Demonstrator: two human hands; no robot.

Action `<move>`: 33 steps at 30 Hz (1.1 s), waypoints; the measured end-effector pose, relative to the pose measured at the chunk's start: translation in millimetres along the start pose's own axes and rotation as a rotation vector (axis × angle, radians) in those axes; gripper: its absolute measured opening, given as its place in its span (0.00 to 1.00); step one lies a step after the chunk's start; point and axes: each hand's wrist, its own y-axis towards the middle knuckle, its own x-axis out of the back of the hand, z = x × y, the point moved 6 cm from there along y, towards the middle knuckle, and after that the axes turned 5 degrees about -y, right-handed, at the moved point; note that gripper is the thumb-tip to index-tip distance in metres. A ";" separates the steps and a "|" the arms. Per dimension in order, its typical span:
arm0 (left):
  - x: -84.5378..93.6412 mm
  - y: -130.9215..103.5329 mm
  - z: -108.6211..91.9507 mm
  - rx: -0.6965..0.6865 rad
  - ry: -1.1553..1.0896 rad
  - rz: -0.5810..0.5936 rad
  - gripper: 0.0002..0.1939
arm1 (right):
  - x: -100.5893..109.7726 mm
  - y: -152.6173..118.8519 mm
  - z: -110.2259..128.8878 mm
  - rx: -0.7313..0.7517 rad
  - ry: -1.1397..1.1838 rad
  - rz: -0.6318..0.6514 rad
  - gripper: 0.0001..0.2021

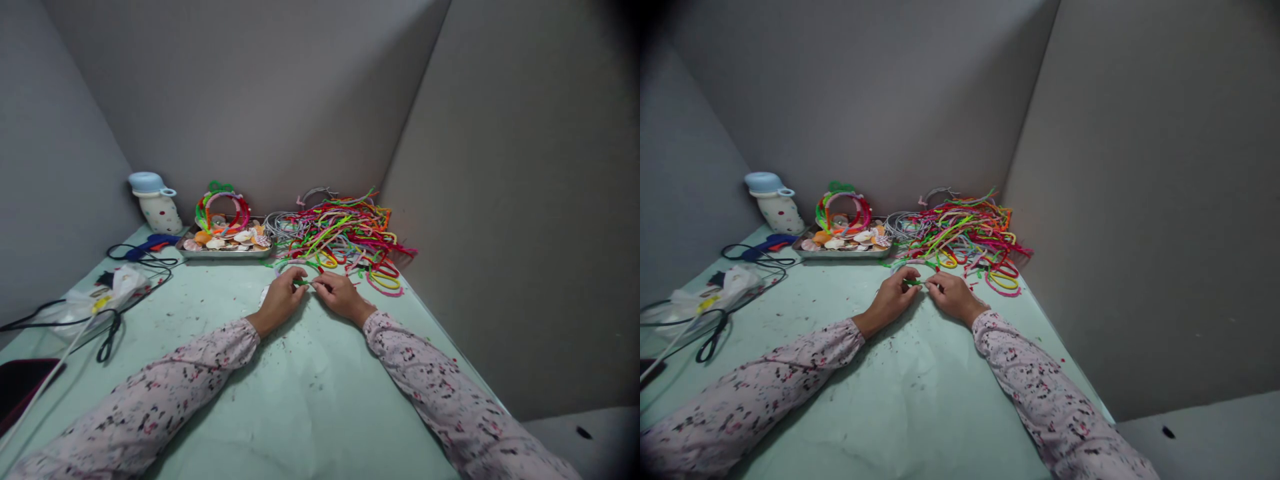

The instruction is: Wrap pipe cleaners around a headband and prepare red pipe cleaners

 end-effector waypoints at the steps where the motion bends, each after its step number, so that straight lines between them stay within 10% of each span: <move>1: 0.4 -0.1 0.8 0.022 0.008 -0.002 0.11 | -0.1 0.0 0.0 0.000 -0.002 0.001 0.08; 33: -7.9 4.8 26.6 0.340 -0.343 0.120 0.03 | -0.8 -1.4 7.9 0.074 -0.064 0.052 0.08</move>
